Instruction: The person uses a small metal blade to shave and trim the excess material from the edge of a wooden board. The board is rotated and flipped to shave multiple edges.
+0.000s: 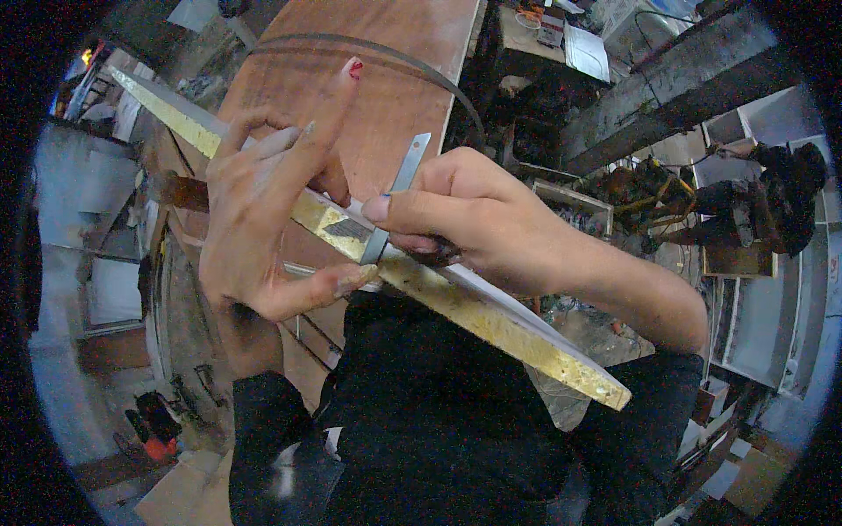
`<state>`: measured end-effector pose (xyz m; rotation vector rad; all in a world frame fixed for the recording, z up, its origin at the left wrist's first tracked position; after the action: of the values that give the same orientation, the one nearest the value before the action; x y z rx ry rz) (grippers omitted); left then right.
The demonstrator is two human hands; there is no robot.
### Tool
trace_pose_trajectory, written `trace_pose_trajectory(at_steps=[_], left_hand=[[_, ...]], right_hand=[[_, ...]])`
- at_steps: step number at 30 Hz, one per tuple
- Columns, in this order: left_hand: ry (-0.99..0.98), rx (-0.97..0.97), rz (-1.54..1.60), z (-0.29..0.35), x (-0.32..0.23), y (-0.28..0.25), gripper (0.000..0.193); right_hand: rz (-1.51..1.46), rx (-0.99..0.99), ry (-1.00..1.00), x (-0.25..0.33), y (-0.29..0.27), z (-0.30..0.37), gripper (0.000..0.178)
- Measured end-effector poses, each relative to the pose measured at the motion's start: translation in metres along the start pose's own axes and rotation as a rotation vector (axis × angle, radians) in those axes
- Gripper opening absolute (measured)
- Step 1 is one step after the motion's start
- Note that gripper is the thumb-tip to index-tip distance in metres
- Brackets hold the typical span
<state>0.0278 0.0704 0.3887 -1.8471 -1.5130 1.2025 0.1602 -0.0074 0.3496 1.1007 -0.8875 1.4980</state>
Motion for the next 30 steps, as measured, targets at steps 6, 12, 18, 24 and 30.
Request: trace_pose_trajectory(at_steps=[6, 12, 18, 24, 30], left_hand=[[-0.011, 0.03, 0.002, 0.005, 0.0, -0.005, 0.111], [0.014, -0.016, 0.022, 0.008, 0.0, -0.007, 0.114], [-0.047, -0.028, 0.048, 0.01, 0.004, -0.007, 0.116], [-0.047, -0.038, 0.021, 0.011, 0.002, -0.007, 0.118], [-0.018, -0.047, 0.084, 0.006, 0.008, -0.004, 0.119]], right_hand=[[-0.103, 0.085, 0.015, -0.001, 0.006, -0.003, 0.044], [-0.104, 0.056, 0.084, 0.008, 0.011, 0.0, 0.045], [-0.067, -0.004, 0.02, 0.006, 0.009, -0.002, 0.043], [-0.064, 0.007, -0.002, 0.005, 0.007, -0.002, 0.043], [-0.024, -0.083, -0.021, 0.008, 0.003, -0.001, 0.044]])
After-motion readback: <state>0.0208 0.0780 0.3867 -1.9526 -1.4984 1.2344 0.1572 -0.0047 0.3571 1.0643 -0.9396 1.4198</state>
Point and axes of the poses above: each hand's wrist, its own z-axis away from the middle knuckle, its own y-axis out of the palm, x = y × z, the point moved 6 cm from there along -z, towards the middle knuckle, and after that the axes turned 6 degrees about z, right-handed, at the moved point
